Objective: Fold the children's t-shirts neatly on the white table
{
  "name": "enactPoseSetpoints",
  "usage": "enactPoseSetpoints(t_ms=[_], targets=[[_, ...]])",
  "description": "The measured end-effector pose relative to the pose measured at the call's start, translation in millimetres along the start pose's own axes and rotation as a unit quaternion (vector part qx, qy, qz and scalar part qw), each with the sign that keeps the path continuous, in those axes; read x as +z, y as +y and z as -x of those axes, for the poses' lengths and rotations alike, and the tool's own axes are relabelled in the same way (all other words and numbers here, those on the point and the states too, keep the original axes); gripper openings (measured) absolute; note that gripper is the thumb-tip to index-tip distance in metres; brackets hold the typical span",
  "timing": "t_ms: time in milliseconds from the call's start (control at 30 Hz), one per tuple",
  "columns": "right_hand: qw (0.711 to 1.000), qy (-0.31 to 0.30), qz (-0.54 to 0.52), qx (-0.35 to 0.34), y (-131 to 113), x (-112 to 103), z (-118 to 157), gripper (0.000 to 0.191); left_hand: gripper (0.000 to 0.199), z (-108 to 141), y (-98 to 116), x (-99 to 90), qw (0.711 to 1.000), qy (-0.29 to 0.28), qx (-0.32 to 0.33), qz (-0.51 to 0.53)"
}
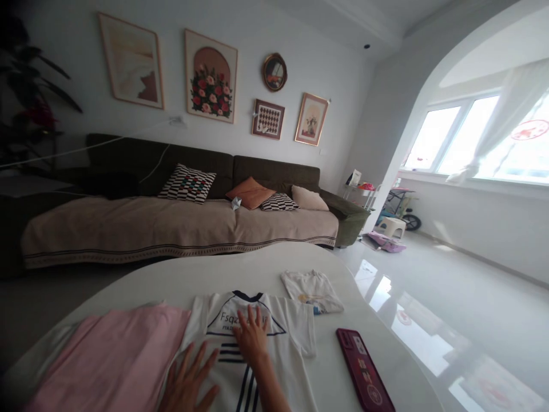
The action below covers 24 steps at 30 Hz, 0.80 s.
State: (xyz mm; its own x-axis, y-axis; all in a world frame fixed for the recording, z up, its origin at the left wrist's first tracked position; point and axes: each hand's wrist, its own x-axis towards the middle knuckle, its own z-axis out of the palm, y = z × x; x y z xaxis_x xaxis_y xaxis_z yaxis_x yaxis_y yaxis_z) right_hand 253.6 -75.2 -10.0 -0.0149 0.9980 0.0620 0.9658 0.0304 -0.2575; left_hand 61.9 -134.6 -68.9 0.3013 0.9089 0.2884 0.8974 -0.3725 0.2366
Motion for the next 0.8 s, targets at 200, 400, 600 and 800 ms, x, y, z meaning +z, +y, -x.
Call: enactPoseSetpoints(t_ms=[200, 400, 600, 800], targets=[[0.988, 0.011, 0.015, 0.153, 4.6, 17.8, -50.0, 0.05, 0.064, -4.6, 2.7, 16.5, 0.992, 0.022, -0.105, -0.065], [0.999, 0.016, -0.025, -0.027, -55.1, 43.6, -59.0, 0.052, 0.067, -8.2, 3.6, 14.3, 0.991, -0.031, -0.12, -0.049], [0.997, -0.029, -0.06, 0.041, -100.4, 30.9, -66.9, 0.046, 0.065, -0.7, -4.0, 12.0, 0.997, -0.012, -0.078, -0.015], [0.995, -0.027, -0.071, 0.071, -159.2, 24.4, -32.1, 0.036, 0.056, 2.5, 1.2, -3.7, 0.999, -0.01, -0.044, 0.025]])
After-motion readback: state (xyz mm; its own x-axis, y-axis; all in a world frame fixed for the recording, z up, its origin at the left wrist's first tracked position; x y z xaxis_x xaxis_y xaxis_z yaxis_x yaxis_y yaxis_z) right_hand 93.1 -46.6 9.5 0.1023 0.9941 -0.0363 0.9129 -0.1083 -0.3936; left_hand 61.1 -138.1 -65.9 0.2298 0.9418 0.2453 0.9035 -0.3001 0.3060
